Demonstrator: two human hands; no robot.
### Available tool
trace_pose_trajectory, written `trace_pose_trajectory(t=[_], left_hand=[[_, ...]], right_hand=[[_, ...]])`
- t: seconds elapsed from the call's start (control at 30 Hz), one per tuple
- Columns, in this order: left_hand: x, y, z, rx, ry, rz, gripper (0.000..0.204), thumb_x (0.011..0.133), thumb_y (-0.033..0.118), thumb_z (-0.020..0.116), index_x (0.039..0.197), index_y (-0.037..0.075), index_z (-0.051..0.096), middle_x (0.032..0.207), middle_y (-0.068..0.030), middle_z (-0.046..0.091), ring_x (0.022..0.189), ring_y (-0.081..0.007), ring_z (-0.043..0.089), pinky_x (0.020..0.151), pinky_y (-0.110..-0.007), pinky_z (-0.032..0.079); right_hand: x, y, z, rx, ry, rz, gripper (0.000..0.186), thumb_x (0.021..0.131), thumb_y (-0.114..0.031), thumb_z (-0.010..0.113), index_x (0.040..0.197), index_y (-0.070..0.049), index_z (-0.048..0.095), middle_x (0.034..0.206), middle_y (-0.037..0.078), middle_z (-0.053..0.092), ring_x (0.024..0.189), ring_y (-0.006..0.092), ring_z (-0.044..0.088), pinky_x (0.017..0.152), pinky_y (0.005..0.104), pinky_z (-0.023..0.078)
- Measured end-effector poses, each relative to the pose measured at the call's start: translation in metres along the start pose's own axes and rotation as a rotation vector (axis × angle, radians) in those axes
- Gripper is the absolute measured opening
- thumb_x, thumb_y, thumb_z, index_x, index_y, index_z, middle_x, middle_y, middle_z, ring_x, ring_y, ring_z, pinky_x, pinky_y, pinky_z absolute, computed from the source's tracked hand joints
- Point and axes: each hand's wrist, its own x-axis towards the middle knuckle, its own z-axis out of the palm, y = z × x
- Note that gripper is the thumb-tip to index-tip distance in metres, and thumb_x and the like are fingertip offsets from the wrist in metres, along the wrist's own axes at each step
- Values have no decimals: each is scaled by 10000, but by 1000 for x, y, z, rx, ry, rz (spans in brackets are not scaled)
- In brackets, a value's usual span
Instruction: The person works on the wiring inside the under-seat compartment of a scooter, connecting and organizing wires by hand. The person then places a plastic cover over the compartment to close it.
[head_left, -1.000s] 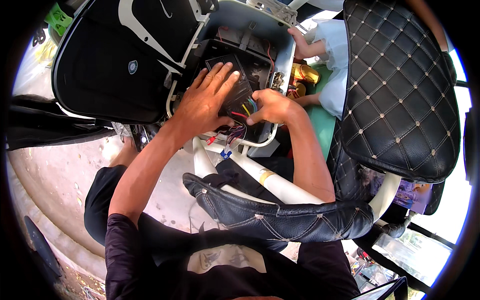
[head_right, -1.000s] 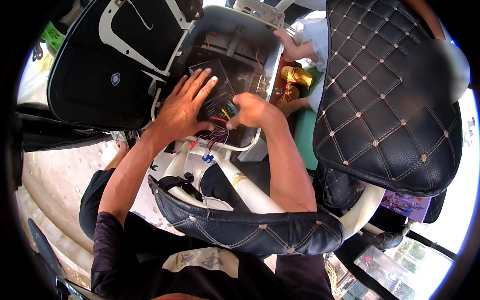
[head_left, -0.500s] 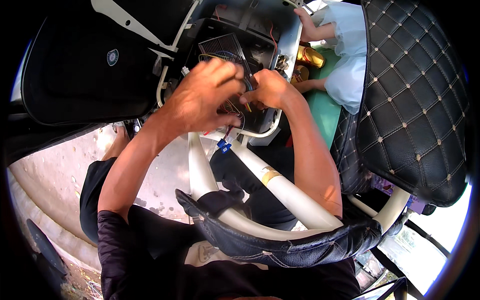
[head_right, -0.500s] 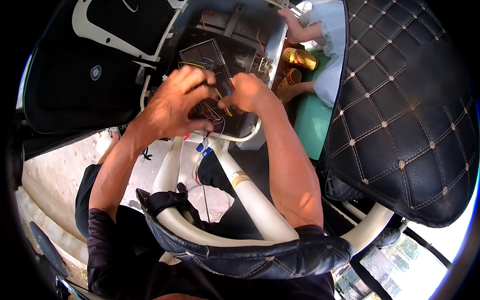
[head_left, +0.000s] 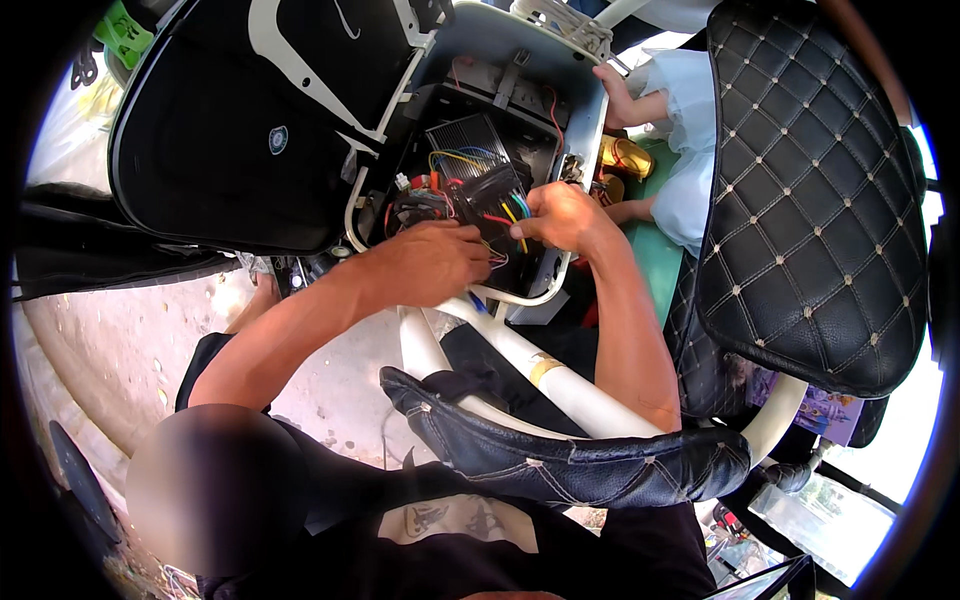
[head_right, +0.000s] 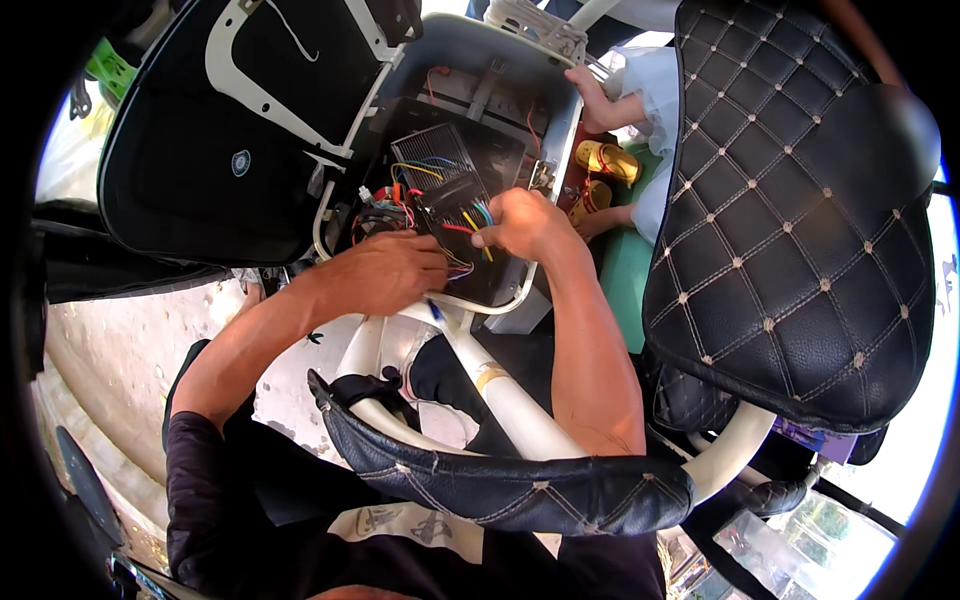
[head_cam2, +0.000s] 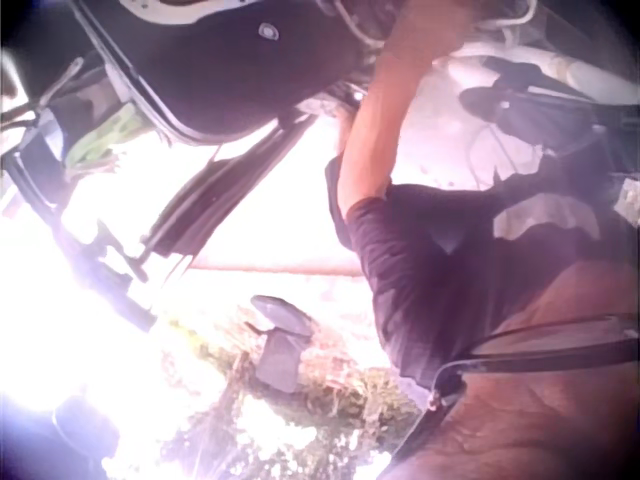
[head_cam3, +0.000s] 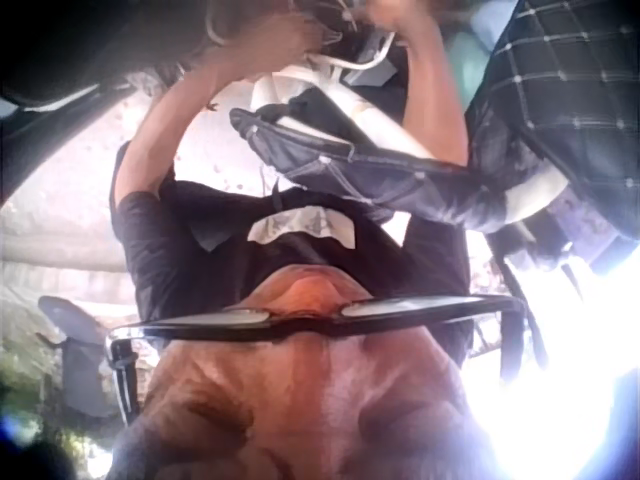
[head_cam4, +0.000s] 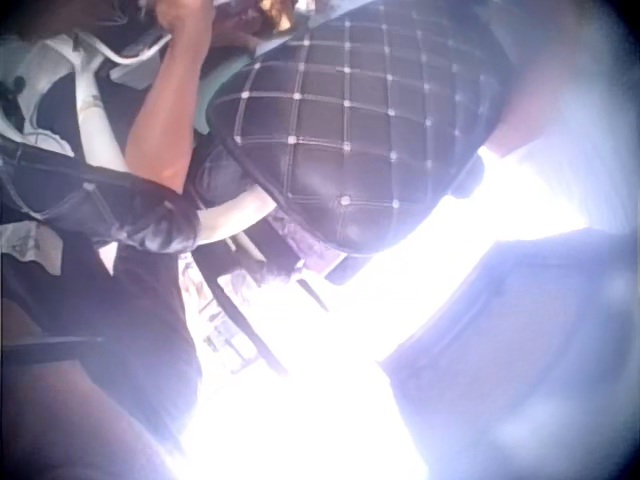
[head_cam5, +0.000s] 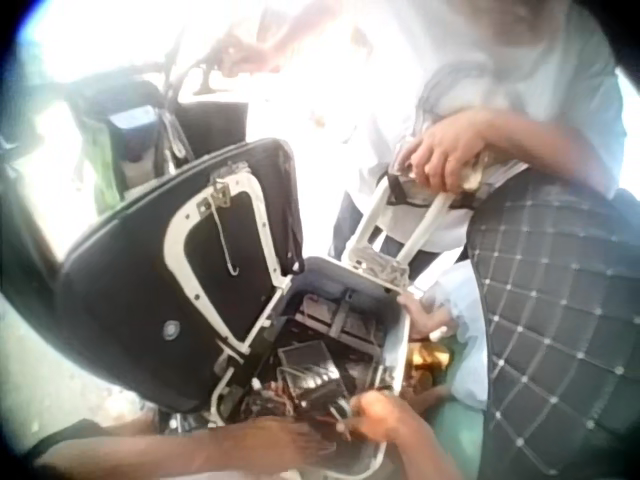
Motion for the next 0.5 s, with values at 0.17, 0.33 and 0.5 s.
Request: trace_pose_trajectory(t=[0.17,0.33,0.5], left_hand=[[-18,-17,-14,-144,162,-15,202,808,-8,672,998,-9,743,1081,-107,733,1099,-282,667,990,-388,553],[-7,-3,-38,-397,92,-186,275,817,59,744,1089,25,754,1113,-122,740,1158,-309,658,1022,-429,541],[3,12,-17,-389,-127,-84,532,797,198,825,1301,64,723,1317,-91,705,1314,-292,578,1124,-469,463]], right_hand=[[-3,-11,4,146,-25,-114,205,849,-113,855,933,17,720,784,81,731,662,139,675,648,324,530],[5,-13,10,47,-49,-98,172,845,-98,853,871,6,719,763,76,732,650,139,667,638,321,525],[2,-4,3,130,-59,-100,204,831,-98,859,927,26,729,767,92,744,691,167,704,662,340,541]])
